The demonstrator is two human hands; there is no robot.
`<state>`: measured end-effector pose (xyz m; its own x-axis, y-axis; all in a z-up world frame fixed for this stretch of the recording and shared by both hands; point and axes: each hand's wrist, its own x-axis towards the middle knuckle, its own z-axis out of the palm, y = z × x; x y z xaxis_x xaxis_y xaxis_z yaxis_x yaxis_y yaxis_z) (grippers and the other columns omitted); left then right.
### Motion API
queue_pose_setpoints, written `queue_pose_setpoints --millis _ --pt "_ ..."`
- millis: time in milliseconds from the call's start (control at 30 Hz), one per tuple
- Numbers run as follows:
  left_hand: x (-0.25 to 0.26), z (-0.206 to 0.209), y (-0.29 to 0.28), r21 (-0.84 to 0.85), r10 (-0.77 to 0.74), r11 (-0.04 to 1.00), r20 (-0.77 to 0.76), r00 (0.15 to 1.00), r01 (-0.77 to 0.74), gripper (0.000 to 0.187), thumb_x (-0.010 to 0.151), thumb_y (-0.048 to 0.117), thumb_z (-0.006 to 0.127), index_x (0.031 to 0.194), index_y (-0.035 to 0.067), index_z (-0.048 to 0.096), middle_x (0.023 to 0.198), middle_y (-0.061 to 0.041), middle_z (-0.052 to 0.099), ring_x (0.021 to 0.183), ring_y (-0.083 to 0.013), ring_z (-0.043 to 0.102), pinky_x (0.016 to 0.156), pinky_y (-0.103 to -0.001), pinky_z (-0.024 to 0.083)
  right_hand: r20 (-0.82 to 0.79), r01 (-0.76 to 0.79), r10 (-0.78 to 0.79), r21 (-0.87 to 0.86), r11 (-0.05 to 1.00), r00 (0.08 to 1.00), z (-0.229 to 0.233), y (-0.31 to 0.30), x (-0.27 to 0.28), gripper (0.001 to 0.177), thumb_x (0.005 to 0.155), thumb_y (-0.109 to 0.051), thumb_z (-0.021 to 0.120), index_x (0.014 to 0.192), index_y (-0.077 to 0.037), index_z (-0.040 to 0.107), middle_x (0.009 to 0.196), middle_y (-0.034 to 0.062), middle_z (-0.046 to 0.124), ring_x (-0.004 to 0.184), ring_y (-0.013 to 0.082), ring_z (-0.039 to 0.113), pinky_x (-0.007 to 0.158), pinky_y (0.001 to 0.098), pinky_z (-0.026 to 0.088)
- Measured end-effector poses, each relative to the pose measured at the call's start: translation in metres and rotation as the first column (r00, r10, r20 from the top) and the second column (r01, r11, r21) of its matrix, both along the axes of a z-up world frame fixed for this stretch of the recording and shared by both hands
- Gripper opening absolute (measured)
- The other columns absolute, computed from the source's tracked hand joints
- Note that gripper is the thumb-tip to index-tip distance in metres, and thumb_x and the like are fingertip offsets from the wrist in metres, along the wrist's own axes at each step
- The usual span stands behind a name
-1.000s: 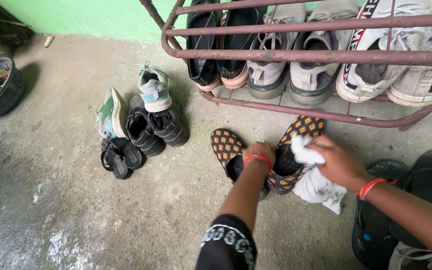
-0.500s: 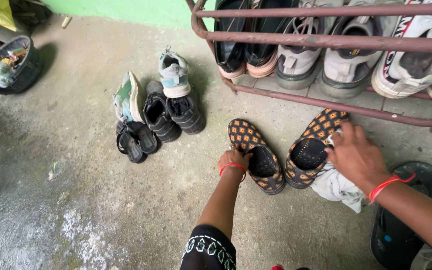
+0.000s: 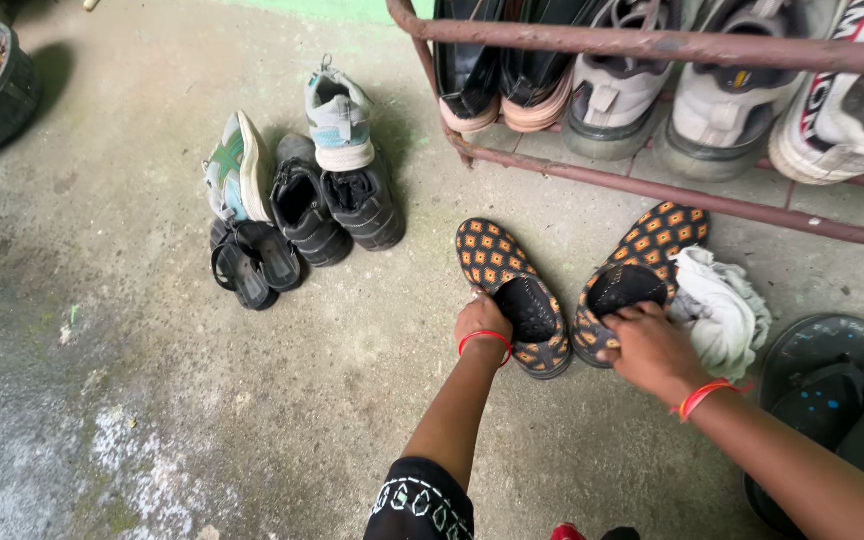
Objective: The person wipes a pair of patterned slip-on shoes with a white cloth, then places them on a metal shoe rack. They then pick up a pair of white sneakers and wipe them with the same cloth.
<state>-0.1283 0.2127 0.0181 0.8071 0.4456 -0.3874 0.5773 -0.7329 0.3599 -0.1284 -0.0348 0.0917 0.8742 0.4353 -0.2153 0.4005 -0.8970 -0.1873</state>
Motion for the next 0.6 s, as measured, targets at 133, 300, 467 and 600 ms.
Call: queue_pose_setpoints --millis 133,300,467,600 --pt "0.001 0.007 0.004 0.005 -0.069 0.998 0.027 0.997 0.069 0.059 0.097 0.012 0.049 0.152 -0.004 0.035 0.121 -0.025 0.069 0.114 -0.0398 0.068 0.095 -0.047 0.055 -0.085 0.088 -0.074 0.176 0.98 0.994 -0.025 -0.011 0.011 0.039 0.08 -0.034 0.077 0.114 -0.014 0.076 0.104 0.0176 0.072 0.103 0.0361 0.068 0.091 0.0484 0.055" --pt "0.008 0.033 0.01 -0.037 -0.223 0.973 0.057 0.973 0.226 0.07 0.097 0.029 0.055 0.158 0.007 0.027 0.118 -0.025 0.069 0.113 -0.0418 0.066 0.096 -0.05 0.052 -0.028 0.048 -0.041 0.341 0.939 0.999 -0.003 -0.014 0.021 0.037 0.077 -0.029 0.081 0.103 -0.003 0.074 0.097 0.0222 0.071 0.095 0.0396 0.068 0.088 0.048 0.054" --pt "0.013 0.008 0.024 -0.167 -0.1 0.979 0.123 0.987 0.12 0.058 0.103 0.044 0.051 0.151 0.013 0.042 0.12 -0.029 0.068 0.118 -0.0465 0.063 0.101 -0.051 0.048 0.031 -0.149 0.151 0.442 0.885 0.988 0.041 0.009 -0.004 0.025 0.078 -0.017 0.077 0.093 0.003 0.072 0.091 0.0171 0.072 0.096 0.0346 0.065 0.086 0.0458 0.052" --pt "0.016 -0.015 0.045 -0.205 -0.041 0.975 0.208 0.977 0.085 0.059 0.106 0.055 0.047 0.145 0.012 0.051 0.117 -0.027 0.072 0.116 -0.0438 0.064 0.101 -0.049 0.048 0.091 -0.264 0.254 0.506 0.821 0.963 0.062 0.037 -0.026 0.02 0.077 -0.009 0.072 0.093 0.003 0.073 0.093 0.0136 0.073 0.099 0.0309 0.064 0.089 0.0433 0.051"
